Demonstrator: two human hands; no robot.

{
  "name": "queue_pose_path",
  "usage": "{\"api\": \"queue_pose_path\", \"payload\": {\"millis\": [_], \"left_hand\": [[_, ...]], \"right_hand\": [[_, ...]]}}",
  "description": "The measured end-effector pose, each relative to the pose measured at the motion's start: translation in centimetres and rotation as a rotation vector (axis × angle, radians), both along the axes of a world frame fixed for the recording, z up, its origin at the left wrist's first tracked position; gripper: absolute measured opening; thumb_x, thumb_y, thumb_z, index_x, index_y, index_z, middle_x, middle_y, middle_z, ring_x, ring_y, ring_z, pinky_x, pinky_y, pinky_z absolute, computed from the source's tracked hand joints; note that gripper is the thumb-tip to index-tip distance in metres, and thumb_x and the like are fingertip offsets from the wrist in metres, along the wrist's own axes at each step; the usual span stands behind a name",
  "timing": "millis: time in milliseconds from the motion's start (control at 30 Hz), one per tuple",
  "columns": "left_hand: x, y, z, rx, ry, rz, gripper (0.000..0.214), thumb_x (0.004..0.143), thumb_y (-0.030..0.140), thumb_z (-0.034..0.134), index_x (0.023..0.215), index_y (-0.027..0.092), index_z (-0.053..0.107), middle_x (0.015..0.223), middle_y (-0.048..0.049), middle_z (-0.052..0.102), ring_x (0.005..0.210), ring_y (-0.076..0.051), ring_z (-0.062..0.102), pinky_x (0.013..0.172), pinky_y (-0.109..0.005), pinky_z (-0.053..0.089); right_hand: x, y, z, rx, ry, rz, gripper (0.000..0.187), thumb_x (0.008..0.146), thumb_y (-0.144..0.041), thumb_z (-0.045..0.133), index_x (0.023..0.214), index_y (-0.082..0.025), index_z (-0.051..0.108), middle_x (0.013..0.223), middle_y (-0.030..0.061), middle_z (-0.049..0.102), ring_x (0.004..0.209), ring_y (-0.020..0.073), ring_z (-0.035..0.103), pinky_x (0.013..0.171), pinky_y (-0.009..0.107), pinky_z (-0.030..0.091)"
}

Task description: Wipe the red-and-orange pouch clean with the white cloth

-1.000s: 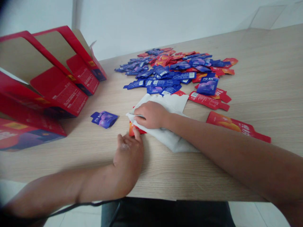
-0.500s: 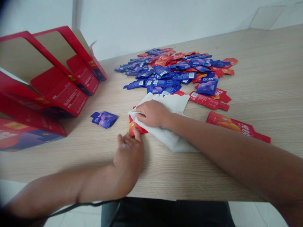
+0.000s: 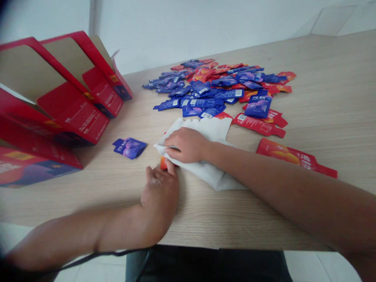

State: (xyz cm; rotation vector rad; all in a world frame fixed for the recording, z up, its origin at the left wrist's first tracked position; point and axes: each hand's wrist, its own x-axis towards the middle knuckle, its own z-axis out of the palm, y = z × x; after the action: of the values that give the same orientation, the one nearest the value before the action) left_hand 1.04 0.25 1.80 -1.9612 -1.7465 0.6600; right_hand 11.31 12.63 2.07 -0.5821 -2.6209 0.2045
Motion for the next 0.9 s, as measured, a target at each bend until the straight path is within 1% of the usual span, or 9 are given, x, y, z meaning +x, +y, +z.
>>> {"api": "queue_pose_path", "payload": {"millis": [233, 367, 500, 633, 733, 800, 900], "left_hand": [[-0.10, -0.12, -0.11, 0.023, -0.009, -0.011, 0.056, 0.082, -0.004, 0.024, 0.135, -0.001, 0.040, 0.089, -0.0215, 0.072, 0.090, -0.023, 0.069, 0.093, -0.042, 0.048], [-0.20, -0.14, -0.24, 0.041, -0.038, -0.019, 0.055, 0.082, -0.003, 0.024, 0.134, 0.000, 0.042, 0.088, -0.0216, 0.072, 0.089, -0.023, 0.069, 0.092, -0.043, 0.048], [-0.27, -0.15, -0.25, 0.066, -0.079, -0.018, 0.054, 0.082, -0.003, 0.026, 0.133, -0.001, 0.044, 0.087, -0.0209, 0.072, 0.088, -0.023, 0.069, 0.092, -0.042, 0.049], [-0.26, -0.12, -0.22, 0.071, -0.111, -0.012, 0.051, 0.083, -0.002, 0.028, 0.130, -0.001, 0.047, 0.090, -0.0215, 0.072, 0.091, -0.023, 0.069, 0.095, -0.044, 0.047], [-0.15, -0.12, -0.10, 0.043, -0.125, -0.003, 0.050, 0.083, -0.002, 0.030, 0.128, -0.002, 0.049, 0.092, -0.0225, 0.072, 0.093, -0.024, 0.068, 0.097, -0.044, 0.045], [-0.07, -0.14, 0.00, 0.031, -0.109, -0.001, 0.050, 0.083, -0.002, 0.030, 0.130, -0.002, 0.047, 0.091, -0.0225, 0.072, 0.093, -0.024, 0.068, 0.096, -0.044, 0.046], [-0.02, -0.16, 0.07, 0.041, -0.086, -0.008, 0.052, 0.083, -0.002, 0.028, 0.132, -0.003, 0.043, 0.090, -0.0224, 0.071, 0.092, -0.024, 0.069, 0.095, -0.044, 0.046]], "right_hand": [[0.09, 0.52, -0.23, -0.036, -0.010, -0.169, 0.030, 0.089, -0.031, 0.044, 0.080, -0.015, 0.067, 0.081, 0.0069, 0.068, 0.074, 0.0170, 0.055, 0.067, 0.029, 0.033], [0.19, 0.72, -0.41, -0.051, -0.004, -0.219, 0.031, 0.089, -0.032, 0.044, 0.079, -0.015, 0.067, 0.079, 0.0065, 0.068, 0.072, 0.0162, 0.054, 0.064, 0.028, 0.031], [0.19, 0.61, -0.31, -0.037, 0.005, -0.179, 0.030, 0.088, -0.030, 0.044, 0.078, -0.015, 0.067, 0.078, 0.0064, 0.068, 0.071, 0.0160, 0.055, 0.065, 0.028, 0.032], [0.13, 0.23, -0.03, -0.040, -0.004, -0.074, 0.027, 0.088, -0.029, 0.045, 0.082, -0.015, 0.067, 0.084, 0.0064, 0.069, 0.078, 0.0176, 0.058, 0.070, 0.029, 0.035], [0.07, -0.01, 0.06, -0.035, 0.005, -0.008, 0.025, 0.088, -0.028, 0.046, 0.084, -0.015, 0.067, 0.086, 0.0064, 0.069, 0.081, 0.0181, 0.059, 0.073, 0.030, 0.036], [0.03, -0.04, 0.05, -0.036, 0.012, 0.000, 0.025, 0.088, -0.028, 0.046, 0.084, -0.015, 0.067, 0.086, 0.0066, 0.069, 0.082, 0.0180, 0.059, 0.073, 0.030, 0.036], [0.03, 0.13, -0.02, -0.050, 0.007, -0.049, 0.026, 0.088, -0.028, 0.046, 0.082, -0.015, 0.067, 0.086, 0.0068, 0.069, 0.079, 0.0177, 0.058, 0.071, 0.029, 0.035]]}}
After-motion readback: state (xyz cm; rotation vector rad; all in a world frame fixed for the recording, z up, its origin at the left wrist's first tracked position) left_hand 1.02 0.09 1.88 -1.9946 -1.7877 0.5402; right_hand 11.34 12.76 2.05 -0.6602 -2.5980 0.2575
